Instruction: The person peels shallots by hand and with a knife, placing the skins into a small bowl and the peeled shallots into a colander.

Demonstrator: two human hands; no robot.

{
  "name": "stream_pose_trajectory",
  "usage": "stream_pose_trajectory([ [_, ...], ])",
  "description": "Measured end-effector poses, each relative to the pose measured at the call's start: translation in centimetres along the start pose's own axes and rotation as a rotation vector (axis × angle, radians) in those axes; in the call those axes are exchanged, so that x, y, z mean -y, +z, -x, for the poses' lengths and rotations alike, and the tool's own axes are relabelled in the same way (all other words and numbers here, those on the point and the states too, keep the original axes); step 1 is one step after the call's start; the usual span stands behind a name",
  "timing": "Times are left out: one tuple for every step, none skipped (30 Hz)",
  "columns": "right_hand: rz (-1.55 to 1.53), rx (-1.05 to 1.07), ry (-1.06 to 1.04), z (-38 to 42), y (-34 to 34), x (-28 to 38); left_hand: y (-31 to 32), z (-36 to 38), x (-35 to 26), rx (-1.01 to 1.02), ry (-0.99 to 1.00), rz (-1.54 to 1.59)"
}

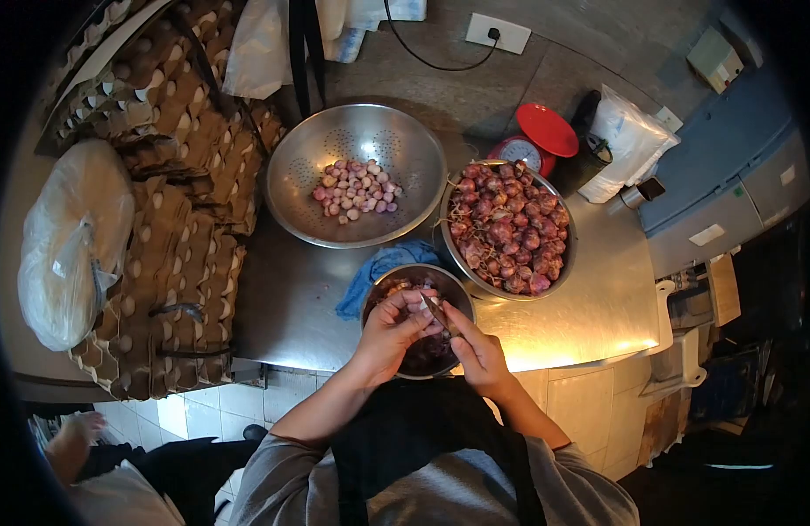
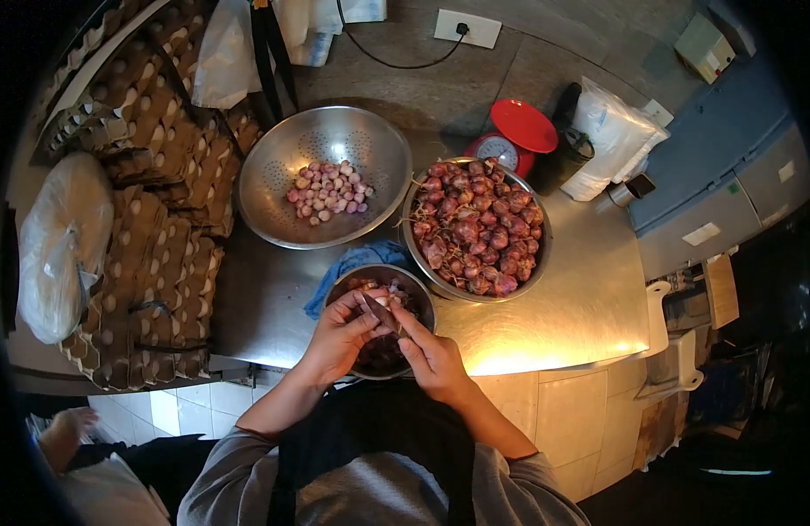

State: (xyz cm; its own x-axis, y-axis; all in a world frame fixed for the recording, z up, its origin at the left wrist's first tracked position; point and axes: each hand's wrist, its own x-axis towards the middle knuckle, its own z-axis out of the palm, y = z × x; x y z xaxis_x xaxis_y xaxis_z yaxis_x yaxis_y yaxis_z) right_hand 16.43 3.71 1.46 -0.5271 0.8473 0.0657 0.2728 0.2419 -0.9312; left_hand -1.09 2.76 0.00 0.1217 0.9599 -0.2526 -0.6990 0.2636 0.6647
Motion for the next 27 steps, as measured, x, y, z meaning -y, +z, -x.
stream_pose_trajectory([
  [0.005,0.012,0.023,0.0,-0.1,0.0,-0.3,0.0,0.3,0.003,0.001,0.004],
  [-0.049,0.001,0.044,0.1,-0.1,-0.1,-0.5,0.0,0.4,0.006,0.003,0.008],
  [-0.103,-0.009,0.064,0.1,0.0,-0.5,-0.3,0.0,0.2,0.02,-0.008,-0.007],
  [-0.148,-0.025,0.082,0.1,0.0,-1.0,0.0,0.1,-0.1,0.034,-0.017,-0.022],
  [-0.194,-0.041,0.099,0.1,0.1,-1.4,0.1,0.3,-0.4,0.047,-0.027,-0.036],
  [-0.232,-0.063,0.114,0.0,0.1,-2.1,0.2,0.4,-0.4,0.052,-0.026,-0.04],
  [-0.28,-0.069,0.158,0.0,0.0,-2.2,0.3,0.4,-0.4,0.057,-0.025,-0.044],
  [-0.329,-0.078,0.202,0.0,-0.1,-2.4,0.3,0.5,-0.4,0.062,-0.023,-0.049],
  [-0.389,-0.072,0.276,0.1,-0.3,-2.2,0.4,0.5,-0.4,0.057,-0.008,-0.062],
  [-0.382,-0.058,0.276,0.2,-0.3,-2.0,0.4,0.6,-0.4,0.052,0.007,-0.076],
  [-0.376,-0.044,0.275,0.3,-0.3,-1.7,0.5,0.6,-0.4,0.048,0.02,-0.09],
  [-0.301,-0.021,0.201,0.4,-0.3,-1.3,0.4,0.6,-0.1,0.036,0.086,-0.121],
  [-0.226,-0.012,0.136,0.5,-0.1,-0.7,0.3,0.5,0.3,0.024,0.152,-0.151],
  [-0.151,-0.008,0.07,0.6,0.0,-0.2,0.2,0.5,0.5,0.013,0.218,-0.182],
  [-0.076,-0.019,0.012,0.4,0.4,0.5,0.2,0.5,0.5,0.016,0.242,-0.21],
  [0.0,-0.029,-0.046,0.4,0.6,0.8,0.2,0.5,0.5,0.02,0.267,-0.238],
  [-0.011,-0.027,-0.042,0.5,0.5,0.7,0.2,0.6,0.5,0.023,0.293,-0.266],
  [-0.022,-0.025,-0.038,0.5,0.5,0.3,0.1,0.6,0.5,0.026,0.271,-0.254],
  [-0.032,-0.023,-0.033,0.6,0.5,-0.1,0.1,0.7,0.5,0.029,0.249,-0.242],
  [-0.08,-0.02,0.028,0.7,0.5,-0.7,0.0,0.8,0.6,0.032,0.227,-0.23],
  [-0.127,-0.016,0.088,0.8,0.5,-1.5,0.1,0.9,0.6,0.033,0.222,-0.216],
  [-0.158,-0.017,0.129,0.8,0.6,-1.8,0.2,1.0,0.6,0.035,0.217,-0.203],
  [-0.189,-0.02,0.169,0.9,0.7,-2.1,0.4,1.1,0.6,0.037,0.212,-0.19],
  [-0.202,-0.028,0.19,0.9,0.7,-2.3,0.5,1.1,0.2,-0.012,0.234,-0.202],
  [-0.241,-0.032,0.233,1.0,0.8,-2.2,0.7,1.0,-0.5,-0.061,0.255,-0.213],
  [-0.279,-0.039,0.275,1.1,0.9,-2.1,0.7,0.7,-1.3,-0.108,0.274,-0.226],
  [-0.343,-0.041,0.34,1.4,0.9,-1.7,-0.3,-0.1,-1.9,-0.141,0.315,-0.291],
])
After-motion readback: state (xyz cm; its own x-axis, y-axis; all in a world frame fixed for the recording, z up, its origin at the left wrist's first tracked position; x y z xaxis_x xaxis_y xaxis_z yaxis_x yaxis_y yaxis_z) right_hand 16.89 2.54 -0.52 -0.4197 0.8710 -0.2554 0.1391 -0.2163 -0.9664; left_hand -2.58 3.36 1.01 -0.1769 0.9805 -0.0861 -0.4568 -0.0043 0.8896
